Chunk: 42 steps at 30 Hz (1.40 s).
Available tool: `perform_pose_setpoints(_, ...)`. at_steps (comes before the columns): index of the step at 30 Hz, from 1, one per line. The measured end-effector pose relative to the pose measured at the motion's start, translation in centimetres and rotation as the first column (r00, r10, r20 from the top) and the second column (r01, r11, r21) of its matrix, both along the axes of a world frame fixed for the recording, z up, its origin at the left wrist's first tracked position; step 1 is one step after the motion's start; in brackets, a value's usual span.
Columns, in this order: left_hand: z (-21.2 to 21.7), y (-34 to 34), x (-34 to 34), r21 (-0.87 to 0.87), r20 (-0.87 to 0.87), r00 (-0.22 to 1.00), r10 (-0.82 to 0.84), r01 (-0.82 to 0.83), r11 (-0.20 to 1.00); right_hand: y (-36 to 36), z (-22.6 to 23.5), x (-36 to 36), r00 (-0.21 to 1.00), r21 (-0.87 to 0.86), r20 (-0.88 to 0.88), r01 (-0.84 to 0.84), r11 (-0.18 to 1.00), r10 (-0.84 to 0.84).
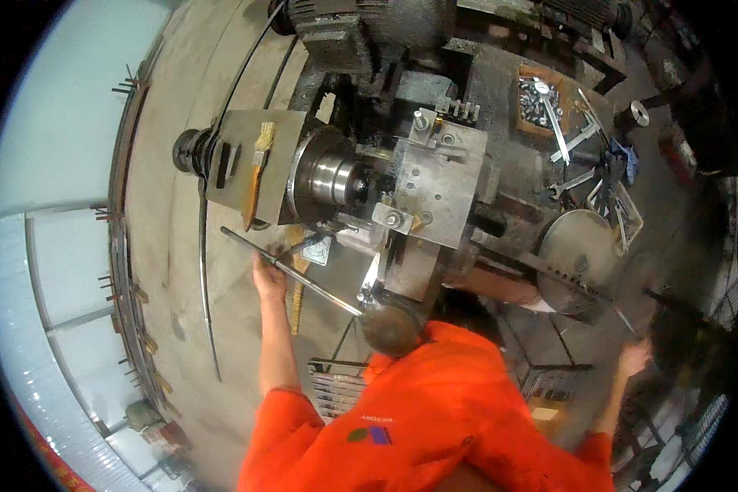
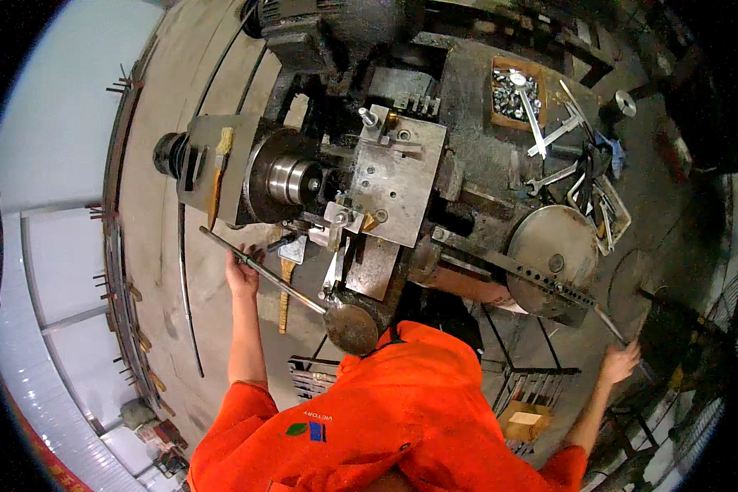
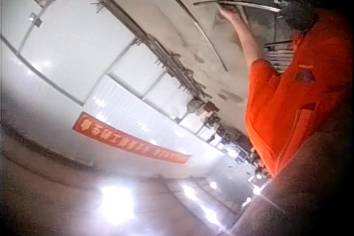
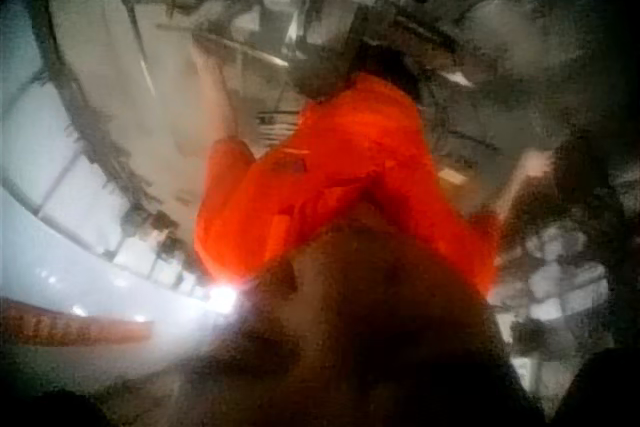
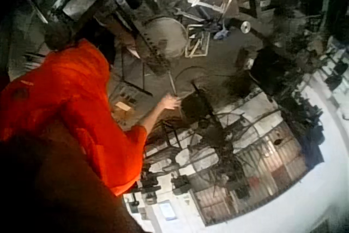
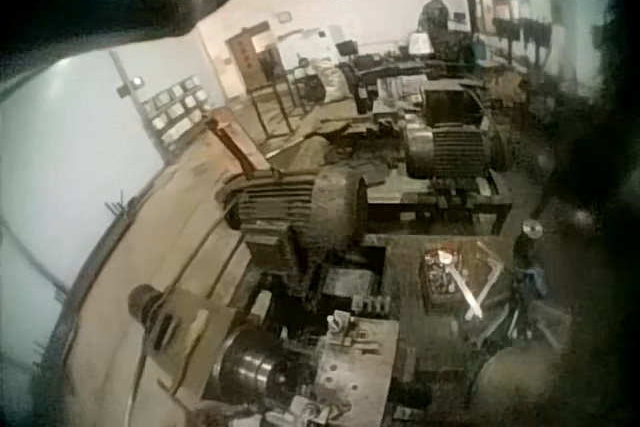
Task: The person operates a metal lathe, repeatedly measuring a cylindrical metal workpiece with a dial caliper and adjusting the machine using a wrench and a long metal bar. The person removes the workpiece from the chuck, measures it, and then re-secures it, repeating this cycle multiple times.
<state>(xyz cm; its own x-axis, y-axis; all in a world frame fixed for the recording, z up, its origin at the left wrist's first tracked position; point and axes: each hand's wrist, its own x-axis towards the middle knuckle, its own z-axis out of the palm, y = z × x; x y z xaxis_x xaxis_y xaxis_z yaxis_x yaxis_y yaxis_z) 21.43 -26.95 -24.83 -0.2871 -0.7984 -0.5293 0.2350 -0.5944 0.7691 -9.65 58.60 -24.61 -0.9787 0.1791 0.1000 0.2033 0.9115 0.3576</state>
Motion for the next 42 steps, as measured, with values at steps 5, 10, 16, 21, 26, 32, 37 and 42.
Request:
perform_pose_setpoints(5,-5.2,-1.0,4.2,-0.102,0.787,0.589,-0.184,0.418,0.903,-11.1,4.9,6.3,0.943,-0.596,0.329,0.249,0.764,-0.050)
perform_pose_setpoints(10,-7.0,0.4,-1.4,0.201,0.938,-0.226,0.261,0.972,0.118,-13.9,-0.7,16.3,0.890,-0.834,0.448,0.384,0.397,0.081)
perform_pose_setpoints(16,-6.3,-0.4,-3.4,0.433,0.888,-0.416,0.198,0.900,-0.048,-24.5,7.6,12.6,0.876,-0.737,0.477,0.351,0.578,0.077)
perform_pose_setpoints(21,-15.4,3.5,-1.1,0.320,0.777,-0.205,0.595,0.943,-0.093,-26.9,9.8,11.3,0.906,-0.813,0.293,0.067,0.579,0.306)
perform_pose_setpoints(26,-11.0,0.0,-0.9,0.146,0.985,-0.154,0.083,0.985,0.090,-33.7,14.1,5.0,0.851,-0.855,0.286,0.020,0.518,0.440)
perform_pose_setpoints(32,-12.7,-0.5,1.3,0.101,0.992,-0.110,0.063,0.986,0.130,-52.2,22.6,-1.1,0.504,-0.953,0.056,-0.229,0.196,0.862)
perform_pose_setpoints(37,-1.8,-0.3,1.1,0.091,0.994,-0.066,-0.092,0.951,0.296,-62.4,20.7,-3.0,0.431,-0.759,0.192,-0.504,0.412,0.881)
perform_pose_setpoints(42,7.5,-2.5,7.7,-0.367,0.814,0.566,-0.131,0.676,0.639,-64.6,18.9,-2.9,0.383,-0.912,0.219,-0.248,0.328,0.897)
